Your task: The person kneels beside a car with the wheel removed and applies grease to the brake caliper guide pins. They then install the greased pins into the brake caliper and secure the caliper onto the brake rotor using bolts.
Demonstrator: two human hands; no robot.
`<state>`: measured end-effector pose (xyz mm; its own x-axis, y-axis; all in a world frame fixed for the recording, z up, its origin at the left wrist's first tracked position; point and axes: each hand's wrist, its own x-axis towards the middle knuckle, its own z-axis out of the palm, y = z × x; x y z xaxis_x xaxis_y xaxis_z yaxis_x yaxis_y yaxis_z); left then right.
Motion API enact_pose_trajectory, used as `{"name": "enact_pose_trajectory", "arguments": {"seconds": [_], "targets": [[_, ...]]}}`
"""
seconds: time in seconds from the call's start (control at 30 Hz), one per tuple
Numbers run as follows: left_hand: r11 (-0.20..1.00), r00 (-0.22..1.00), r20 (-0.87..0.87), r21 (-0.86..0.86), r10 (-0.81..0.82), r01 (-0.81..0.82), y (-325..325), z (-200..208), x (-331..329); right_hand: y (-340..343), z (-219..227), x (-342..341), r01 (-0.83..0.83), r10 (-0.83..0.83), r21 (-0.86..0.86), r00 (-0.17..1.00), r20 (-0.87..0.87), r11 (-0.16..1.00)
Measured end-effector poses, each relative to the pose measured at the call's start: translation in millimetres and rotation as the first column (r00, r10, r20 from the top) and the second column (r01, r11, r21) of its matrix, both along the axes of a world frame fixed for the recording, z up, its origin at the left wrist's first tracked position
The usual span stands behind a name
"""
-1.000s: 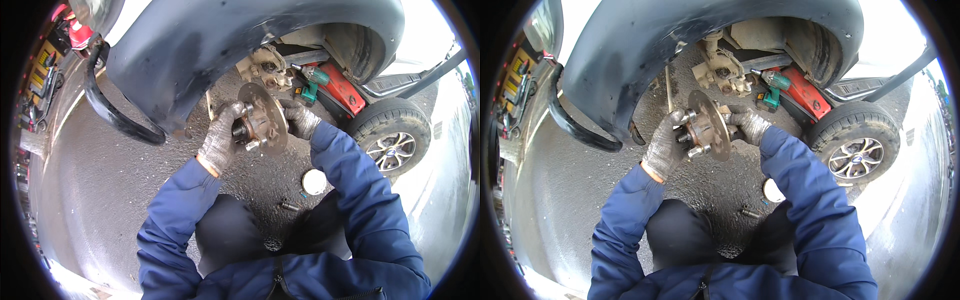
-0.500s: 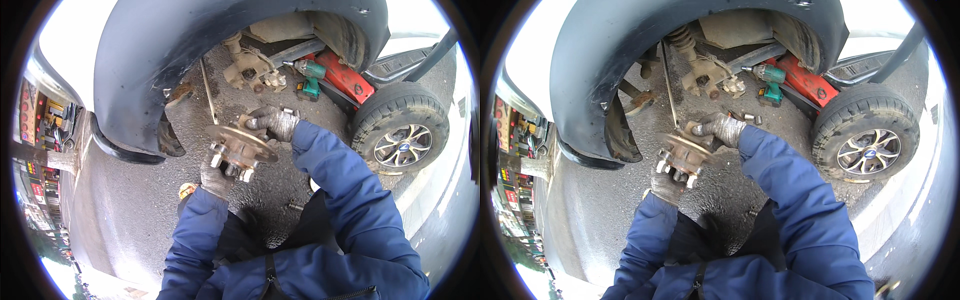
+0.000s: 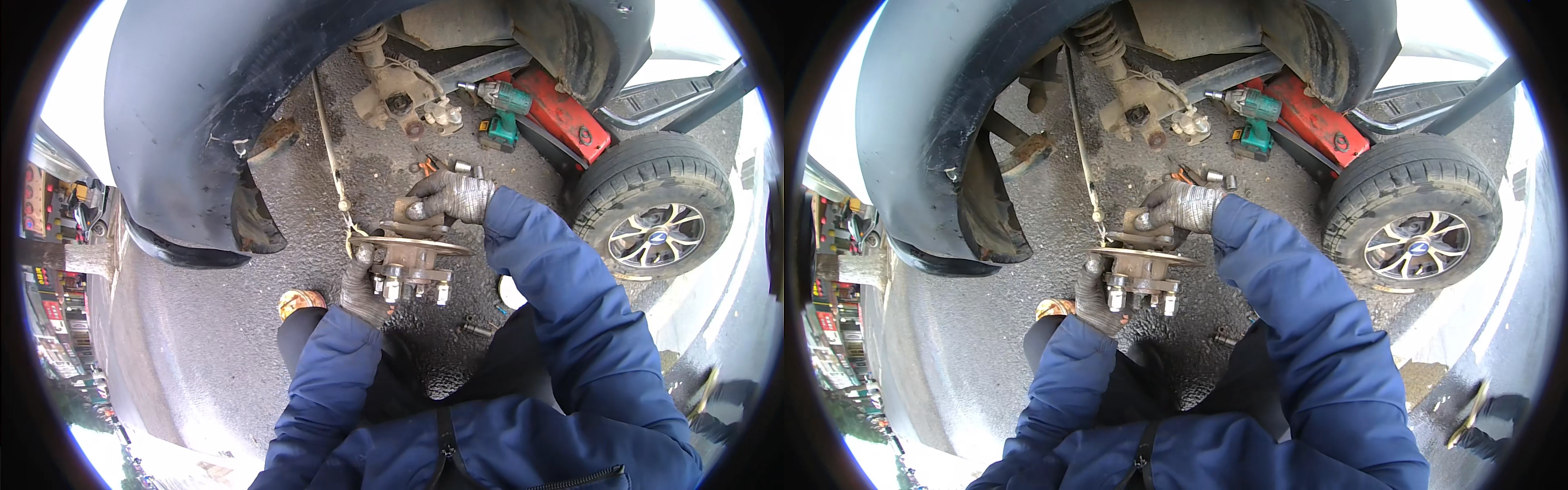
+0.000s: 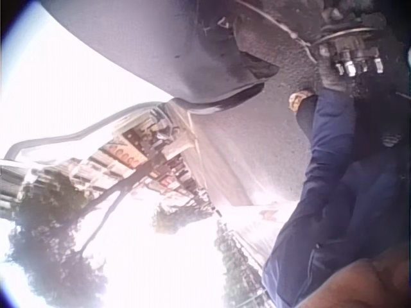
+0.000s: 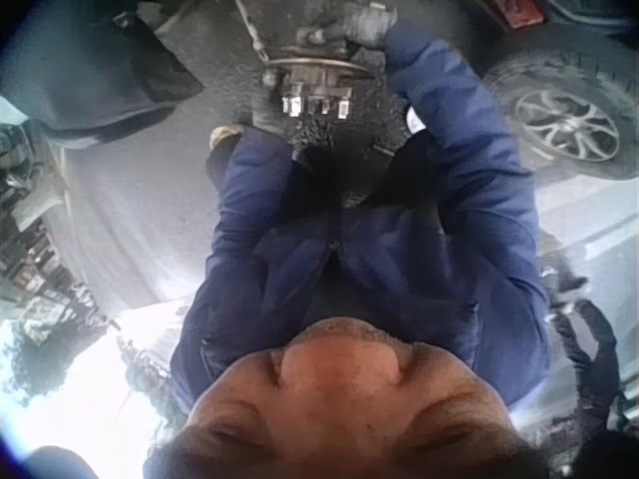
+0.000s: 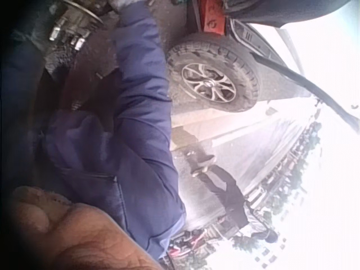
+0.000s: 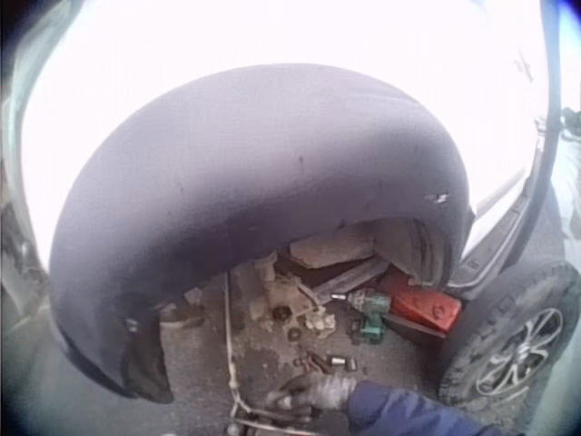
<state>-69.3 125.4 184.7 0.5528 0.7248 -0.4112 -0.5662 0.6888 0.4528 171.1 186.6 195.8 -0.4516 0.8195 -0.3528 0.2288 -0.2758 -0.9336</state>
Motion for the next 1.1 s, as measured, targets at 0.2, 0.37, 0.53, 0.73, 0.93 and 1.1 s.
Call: {"name": "enact_pose_trajectory", "arguments": {"seconds": [0.2, 0.37, 0.53, 0.73, 0.93, 1.1], "targets": [[0.991, 0.962, -0.271, 0.131, 0.035, 0.001, -4, -17, -6, -2, 0, -7, -0.051, 0.064, -0.058, 0.968, 0.242, 0.997], [0.995, 0.934, -0.353, 0.101, 0.053, -0.018, -14, -43, -6, -12, -29, -9, -0.032, 0.080, -0.175, 0.958, 0.276, 0.984], [0.991, 0.994, -0.027, -0.082, -0.110, 0.108, -29, -88, 11, -34, -62, 16, -0.110, 0.116, -0.042, 0.974, 0.192, 0.993], [0.971, 0.995, 0.042, -0.222, -0.086, 0.094, -48, -125, 22, -54, -85, 33, 0.072, -0.109, -0.421, 0.992, -0.065, 0.904], [0.964, 0.998, -0.044, -0.263, -0.046, 0.033, -50, -130, 25, -52, -107, 41, 0.031, -0.134, -0.497, 0.976, -0.174, 0.867], [0.974, 0.998, -0.055, -0.227, 0.010, -0.022, -46, -130, 11, -13, -165, 33, 0.261, -0.235, -0.197, 0.961, 0.145, 0.945]]}}
